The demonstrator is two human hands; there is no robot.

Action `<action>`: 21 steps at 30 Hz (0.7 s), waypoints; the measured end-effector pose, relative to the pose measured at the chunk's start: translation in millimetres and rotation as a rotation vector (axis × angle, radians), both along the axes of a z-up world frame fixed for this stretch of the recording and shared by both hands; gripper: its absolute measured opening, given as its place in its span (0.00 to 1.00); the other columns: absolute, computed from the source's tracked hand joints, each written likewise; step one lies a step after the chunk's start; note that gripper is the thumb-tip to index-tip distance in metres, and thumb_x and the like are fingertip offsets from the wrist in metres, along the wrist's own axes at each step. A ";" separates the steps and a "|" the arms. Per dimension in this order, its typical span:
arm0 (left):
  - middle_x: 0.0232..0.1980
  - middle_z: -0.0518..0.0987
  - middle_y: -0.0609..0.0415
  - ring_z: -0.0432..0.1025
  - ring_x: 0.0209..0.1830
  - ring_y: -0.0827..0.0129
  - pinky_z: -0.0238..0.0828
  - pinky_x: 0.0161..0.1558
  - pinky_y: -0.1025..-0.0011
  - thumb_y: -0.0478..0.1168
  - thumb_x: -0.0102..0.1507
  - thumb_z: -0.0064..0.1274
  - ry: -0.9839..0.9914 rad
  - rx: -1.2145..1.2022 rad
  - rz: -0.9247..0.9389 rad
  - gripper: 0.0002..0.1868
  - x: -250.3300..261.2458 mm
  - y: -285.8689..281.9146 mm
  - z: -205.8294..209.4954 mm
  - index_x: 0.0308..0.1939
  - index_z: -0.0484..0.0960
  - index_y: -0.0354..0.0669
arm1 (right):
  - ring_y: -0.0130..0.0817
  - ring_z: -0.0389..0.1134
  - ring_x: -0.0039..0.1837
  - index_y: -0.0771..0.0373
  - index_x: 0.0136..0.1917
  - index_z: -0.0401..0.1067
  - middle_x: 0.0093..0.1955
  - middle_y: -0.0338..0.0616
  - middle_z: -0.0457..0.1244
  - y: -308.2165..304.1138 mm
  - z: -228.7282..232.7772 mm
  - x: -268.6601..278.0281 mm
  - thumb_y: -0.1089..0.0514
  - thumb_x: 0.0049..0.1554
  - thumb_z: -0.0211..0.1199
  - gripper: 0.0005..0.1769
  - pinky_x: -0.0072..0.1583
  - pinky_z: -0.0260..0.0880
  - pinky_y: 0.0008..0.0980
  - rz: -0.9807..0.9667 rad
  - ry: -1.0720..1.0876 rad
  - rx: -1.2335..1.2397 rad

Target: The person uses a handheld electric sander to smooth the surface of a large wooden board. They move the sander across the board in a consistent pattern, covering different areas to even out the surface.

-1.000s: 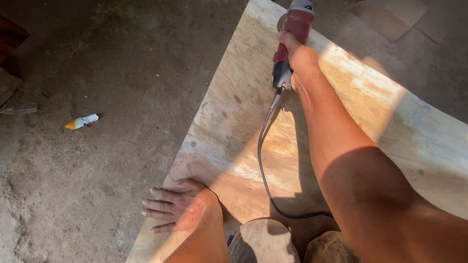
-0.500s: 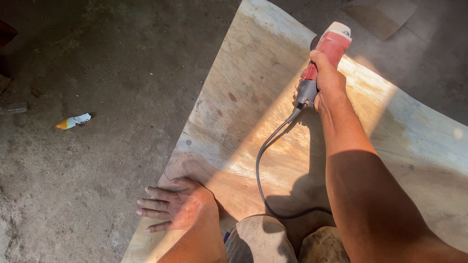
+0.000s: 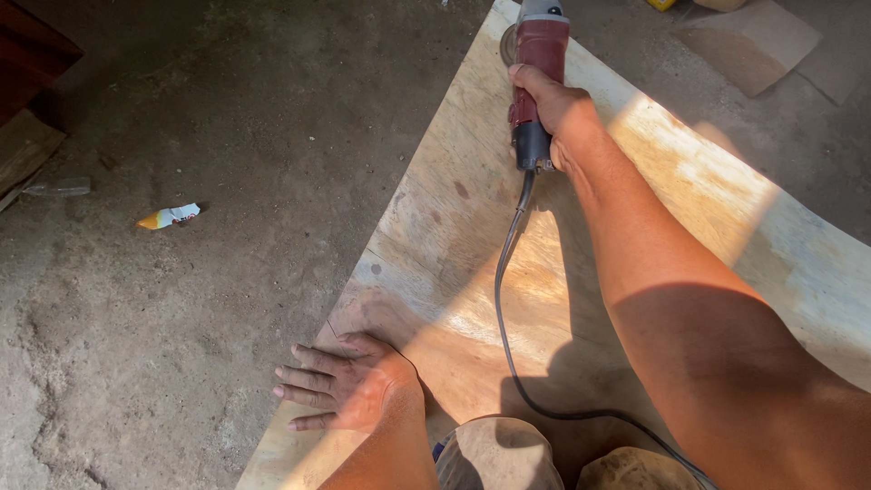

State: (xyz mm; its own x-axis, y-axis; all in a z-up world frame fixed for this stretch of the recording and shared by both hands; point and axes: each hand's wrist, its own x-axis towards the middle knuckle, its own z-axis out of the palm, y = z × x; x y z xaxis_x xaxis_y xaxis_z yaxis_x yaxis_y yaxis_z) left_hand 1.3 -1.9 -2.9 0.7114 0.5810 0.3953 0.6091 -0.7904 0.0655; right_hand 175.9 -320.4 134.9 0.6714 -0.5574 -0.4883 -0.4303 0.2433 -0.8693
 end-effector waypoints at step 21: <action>0.81 0.65 0.37 0.54 0.83 0.43 0.36 0.77 0.33 0.51 0.76 0.34 -0.031 -0.028 -0.005 0.29 6.5 -8.8 5.5 0.75 0.72 0.36 | 0.37 0.70 0.32 0.65 0.51 0.69 0.36 0.47 0.66 -14.6 13.8 33.0 0.40 0.52 0.72 0.29 0.34 0.77 0.41 0.205 0.058 -0.089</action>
State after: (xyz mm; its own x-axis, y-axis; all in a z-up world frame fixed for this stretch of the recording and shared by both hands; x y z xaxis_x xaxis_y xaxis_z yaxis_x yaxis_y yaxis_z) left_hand 7.8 -10.7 2.6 0.7020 0.5887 0.4008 0.6028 -0.7909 0.1059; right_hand 208.9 -335.0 148.6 0.7474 -0.4544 -0.4846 -0.5126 0.0694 -0.8558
